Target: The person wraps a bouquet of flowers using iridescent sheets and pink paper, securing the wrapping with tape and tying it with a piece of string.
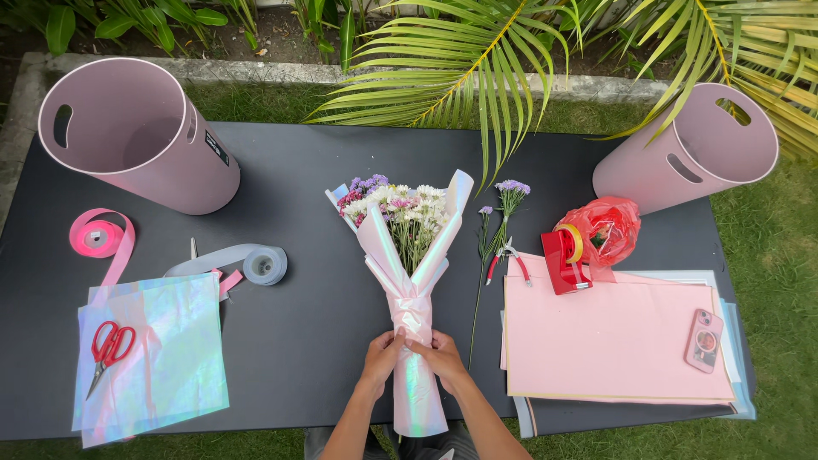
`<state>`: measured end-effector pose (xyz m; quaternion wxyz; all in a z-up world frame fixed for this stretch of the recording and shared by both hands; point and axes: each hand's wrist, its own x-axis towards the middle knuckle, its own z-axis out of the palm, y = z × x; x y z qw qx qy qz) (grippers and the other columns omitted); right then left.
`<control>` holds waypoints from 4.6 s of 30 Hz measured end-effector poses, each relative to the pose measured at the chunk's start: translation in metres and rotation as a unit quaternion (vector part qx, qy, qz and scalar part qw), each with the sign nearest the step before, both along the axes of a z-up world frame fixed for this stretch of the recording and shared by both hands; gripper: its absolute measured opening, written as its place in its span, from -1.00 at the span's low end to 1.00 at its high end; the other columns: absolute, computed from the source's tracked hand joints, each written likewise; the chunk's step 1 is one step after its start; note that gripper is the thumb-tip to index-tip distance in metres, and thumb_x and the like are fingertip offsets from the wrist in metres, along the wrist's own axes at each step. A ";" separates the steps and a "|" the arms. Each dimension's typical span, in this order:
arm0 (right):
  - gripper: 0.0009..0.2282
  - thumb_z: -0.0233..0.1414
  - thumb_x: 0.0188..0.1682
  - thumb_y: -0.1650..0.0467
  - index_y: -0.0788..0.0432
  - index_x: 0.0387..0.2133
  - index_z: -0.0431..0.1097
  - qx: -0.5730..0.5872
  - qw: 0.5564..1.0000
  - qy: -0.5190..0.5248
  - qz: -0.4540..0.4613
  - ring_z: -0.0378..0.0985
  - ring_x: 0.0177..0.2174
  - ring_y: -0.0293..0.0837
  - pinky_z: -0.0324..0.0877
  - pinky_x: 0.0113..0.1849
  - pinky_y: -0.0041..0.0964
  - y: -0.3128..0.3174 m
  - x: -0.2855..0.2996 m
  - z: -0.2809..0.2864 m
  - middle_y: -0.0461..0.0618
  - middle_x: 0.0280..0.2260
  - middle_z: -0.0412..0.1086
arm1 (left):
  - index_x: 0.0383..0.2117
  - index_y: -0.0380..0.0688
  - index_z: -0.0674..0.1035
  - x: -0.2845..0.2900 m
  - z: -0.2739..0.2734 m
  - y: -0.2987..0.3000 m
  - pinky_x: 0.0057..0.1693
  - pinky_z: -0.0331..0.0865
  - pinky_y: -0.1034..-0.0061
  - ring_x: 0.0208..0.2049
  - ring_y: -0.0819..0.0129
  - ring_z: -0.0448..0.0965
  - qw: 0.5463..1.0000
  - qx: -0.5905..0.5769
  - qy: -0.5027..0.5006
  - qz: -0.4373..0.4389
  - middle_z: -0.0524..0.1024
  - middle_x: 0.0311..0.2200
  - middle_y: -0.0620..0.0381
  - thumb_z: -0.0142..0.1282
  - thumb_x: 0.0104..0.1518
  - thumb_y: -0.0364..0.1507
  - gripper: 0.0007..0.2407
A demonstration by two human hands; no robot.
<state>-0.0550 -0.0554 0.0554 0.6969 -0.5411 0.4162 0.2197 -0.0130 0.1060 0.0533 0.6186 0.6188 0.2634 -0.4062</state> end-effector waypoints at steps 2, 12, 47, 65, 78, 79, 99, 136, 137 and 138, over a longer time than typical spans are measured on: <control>-0.64 0.45 0.08 0.34 0.22 0.11 0.70 -0.017 1.000 -0.007 0.014 0.80 -0.10 -0.11 0.64 -0.08 -0.19 0.000 -0.003 -0.005 0.06 -0.05 0.77 | 0.35 -0.05 0.66 -0.002 -0.014 0.001 0.30 0.55 0.38 0.24 0.34 0.69 0.997 0.066 -0.011 -0.033 0.69 0.22 0.16 0.20 0.43 0.00 -0.48; -0.85 0.28 0.13 0.38 0.12 -0.12 0.50 -0.441 0.869 -0.084 0.206 0.64 -0.32 0.08 0.56 -0.34 0.02 0.037 -0.012 -0.027 0.07 -0.24 0.56 | 0.38 -0.23 0.36 0.027 0.052 -0.059 0.24 0.70 0.05 0.25 -0.11 0.74 0.960 0.234 -0.057 -0.146 0.65 0.25 -0.07 0.33 0.22 0.14 -0.20; -0.84 0.36 0.03 0.39 0.20 -0.18 0.78 -0.232 0.961 -0.110 0.105 0.87 -0.21 -0.07 0.76 -0.16 -0.18 0.031 0.009 0.050 0.14 -0.22 0.78 | 0.53 -0.27 0.50 0.010 -0.020 0.023 0.48 0.46 -0.22 0.41 -0.22 0.58 0.973 -0.113 0.055 0.193 0.63 0.33 -0.30 0.83 0.04 -0.49 -0.14; -0.86 0.13 0.29 0.37 0.21 -0.04 0.53 -0.176 0.958 -0.115 0.194 0.84 -0.09 -0.06 0.71 0.02 -0.08 0.014 0.003 0.016 0.16 -0.20 0.81 | 0.47 -0.29 0.48 0.003 -0.074 0.015 0.28 0.60 -0.25 -0.01 -0.16 0.81 0.971 -0.038 0.079 0.222 0.68 0.05 -0.31 0.82 -0.08 -0.55 -0.12; -0.61 0.45 -0.01 0.49 0.41 0.09 0.66 -0.045 0.998 -0.016 0.043 0.69 -0.43 -0.26 0.65 -0.37 -0.47 0.000 0.021 -0.002 0.11 -0.29 0.73 | 0.42 -0.39 0.53 0.013 -0.048 0.017 0.25 0.63 -0.25 0.08 -0.16 0.78 0.966 -0.104 0.096 0.216 0.70 0.05 -0.31 0.80 -0.03 -0.55 -0.19; -0.61 0.45 -0.01 0.49 0.41 0.09 0.66 -0.046 0.998 -0.016 0.043 0.69 -0.43 -0.26 0.65 -0.37 -0.47 -0.004 0.016 -0.005 0.11 -0.29 0.73 | 0.42 -0.39 0.53 0.010 -0.052 0.016 0.25 0.63 -0.25 0.08 -0.16 0.78 0.966 -0.104 0.096 0.216 0.70 0.05 -0.31 0.80 -0.03 -0.55 -0.19; -0.74 0.03 0.34 0.30 0.16 0.10 0.60 0.057 0.996 -0.028 0.065 0.63 0.02 -0.18 0.42 0.09 -0.24 0.012 0.001 0.029 -0.06 0.00 0.61 | 0.58 0.04 0.21 0.031 0.078 -0.030 0.37 0.48 0.27 0.37 0.26 0.56 0.997 0.075 0.016 0.016 0.46 0.40 0.17 0.32 0.26 -0.02 -0.21; -0.61 0.20 0.31 0.28 0.19 0.33 0.65 0.019 0.999 -0.027 0.017 0.73 0.06 -0.18 0.58 0.12 -0.21 -0.002 -0.018 -0.035 -0.06 0.16 0.73 | -0.08 -0.15 0.77 -0.002 -0.031 0.005 0.07 0.50 0.42 -0.13 0.35 0.72 1.000 0.014 0.006 -0.010 0.75 -0.17 0.15 0.25 0.46 -0.03 -0.61; -0.77 0.18 0.27 0.30 0.17 0.06 0.62 0.047 0.998 -0.034 -0.005 0.70 -0.05 -0.13 0.55 0.05 -0.16 -0.004 -0.016 -0.037 -0.04 -0.02 0.68 | -0.01 -0.13 0.76 -0.001 -0.031 0.004 0.11 0.50 0.41 -0.09 0.36 0.70 1.000 0.022 0.015 -0.014 0.73 -0.13 0.15 0.23 0.47 -0.01 -0.59; -0.85 0.15 0.24 0.33 0.16 -0.21 0.60 0.075 0.996 -0.040 -0.027 0.68 -0.16 -0.09 0.52 -0.02 -0.11 -0.006 -0.017 -0.039 -0.02 -0.21 0.63 | 0.05 -0.12 0.76 -0.002 -0.031 0.003 0.15 0.50 0.40 -0.04 0.36 0.69 0.999 0.031 0.026 -0.018 0.72 -0.09 0.16 0.20 0.47 0.01 -0.57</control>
